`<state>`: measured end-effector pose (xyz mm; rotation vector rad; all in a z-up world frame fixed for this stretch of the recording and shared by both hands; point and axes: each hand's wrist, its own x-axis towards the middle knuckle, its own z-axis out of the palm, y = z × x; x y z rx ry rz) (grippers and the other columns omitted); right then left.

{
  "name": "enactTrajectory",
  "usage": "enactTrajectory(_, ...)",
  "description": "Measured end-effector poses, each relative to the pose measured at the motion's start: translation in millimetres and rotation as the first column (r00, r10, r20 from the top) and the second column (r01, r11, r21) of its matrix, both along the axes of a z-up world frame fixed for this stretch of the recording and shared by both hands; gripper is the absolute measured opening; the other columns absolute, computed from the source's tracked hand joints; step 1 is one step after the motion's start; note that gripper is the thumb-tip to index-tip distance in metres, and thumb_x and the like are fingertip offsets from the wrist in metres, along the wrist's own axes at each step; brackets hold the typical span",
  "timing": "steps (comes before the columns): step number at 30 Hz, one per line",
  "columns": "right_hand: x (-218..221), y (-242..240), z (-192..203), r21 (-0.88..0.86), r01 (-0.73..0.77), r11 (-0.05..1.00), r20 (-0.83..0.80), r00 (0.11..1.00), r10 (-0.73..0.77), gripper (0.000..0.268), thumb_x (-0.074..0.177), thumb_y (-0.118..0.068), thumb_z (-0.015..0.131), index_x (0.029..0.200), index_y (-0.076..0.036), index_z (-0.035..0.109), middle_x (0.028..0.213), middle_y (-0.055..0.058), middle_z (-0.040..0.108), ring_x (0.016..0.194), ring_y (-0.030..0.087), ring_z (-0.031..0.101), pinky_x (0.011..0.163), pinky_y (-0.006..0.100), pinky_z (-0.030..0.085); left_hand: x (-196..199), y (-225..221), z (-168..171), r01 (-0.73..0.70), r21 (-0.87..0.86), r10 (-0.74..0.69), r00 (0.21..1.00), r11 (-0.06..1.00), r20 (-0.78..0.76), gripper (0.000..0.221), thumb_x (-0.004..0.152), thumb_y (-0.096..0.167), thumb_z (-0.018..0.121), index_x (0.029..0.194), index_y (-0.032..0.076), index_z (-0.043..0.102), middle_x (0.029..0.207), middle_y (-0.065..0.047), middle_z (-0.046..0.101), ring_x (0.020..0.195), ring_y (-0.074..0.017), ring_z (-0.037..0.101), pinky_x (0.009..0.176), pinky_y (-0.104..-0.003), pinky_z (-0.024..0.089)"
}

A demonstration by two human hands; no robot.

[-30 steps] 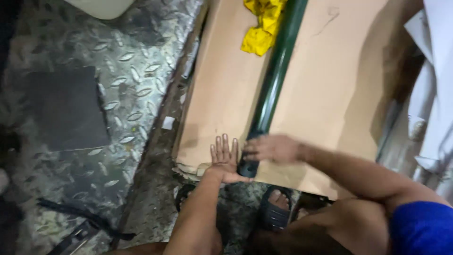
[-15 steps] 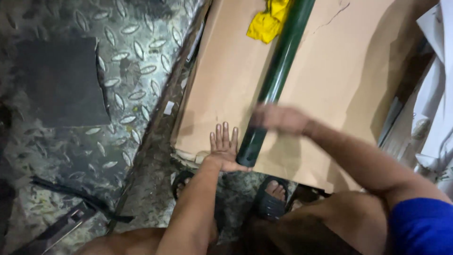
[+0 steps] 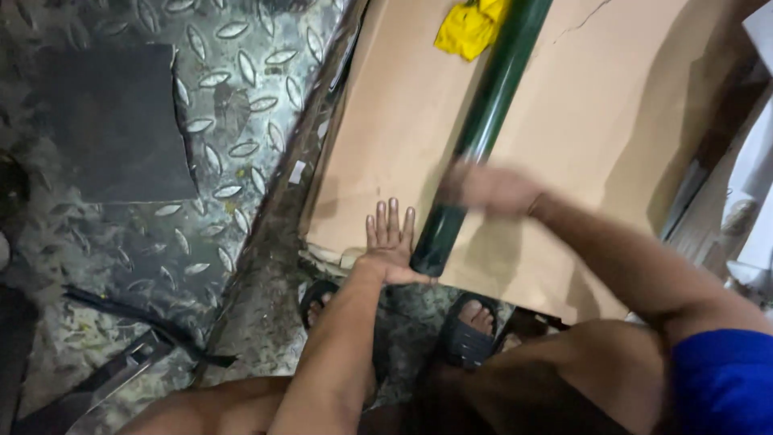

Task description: Cleaning a green cylindrical printing roller with a cloth and cleaning solution.

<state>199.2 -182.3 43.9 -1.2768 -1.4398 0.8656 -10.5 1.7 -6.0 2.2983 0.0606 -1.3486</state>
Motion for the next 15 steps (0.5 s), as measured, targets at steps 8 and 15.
enactTrajectory(8,-13.0,-54.9,-84.7,-0.339,0.377,0.862,0.801,0.597,0.054,0.084,0.100,-0.074,0.009,0.170,-0.027,0.010,0.180,0.004,0.002,0.164,0.030,0.007,0.128,0.068,0.008,13.0,-1.7,11.7,0.005,0.002,-0.005,1.000,1.000,-0.020,0.155,0.068,0.093,0.063,0.168,0.012,-0.023,0.169,-0.026,-0.036,0.152,-0.0479,-0.038,0.123,-0.064,-0.025)
enactTrajectory(15,18.3,-46.7,-67.2,-0.212,0.114,0.971,-0.556,0.803,-0.216,0.065,0.102,-0.003,0.044,0.165,-0.006,0.030,0.171,0.018,0.036,0.156,0.043,0.034,0.129,0.058,0.024,8.0,-1.4,4.7,0.024,0.012,-0.024,0.999,1.000,-0.031,0.157,0.065,0.094,0.064,0.168,0.013,-0.022,0.169,-0.025,-0.035,0.153,-0.0481,-0.036,0.124,-0.065,-0.023)
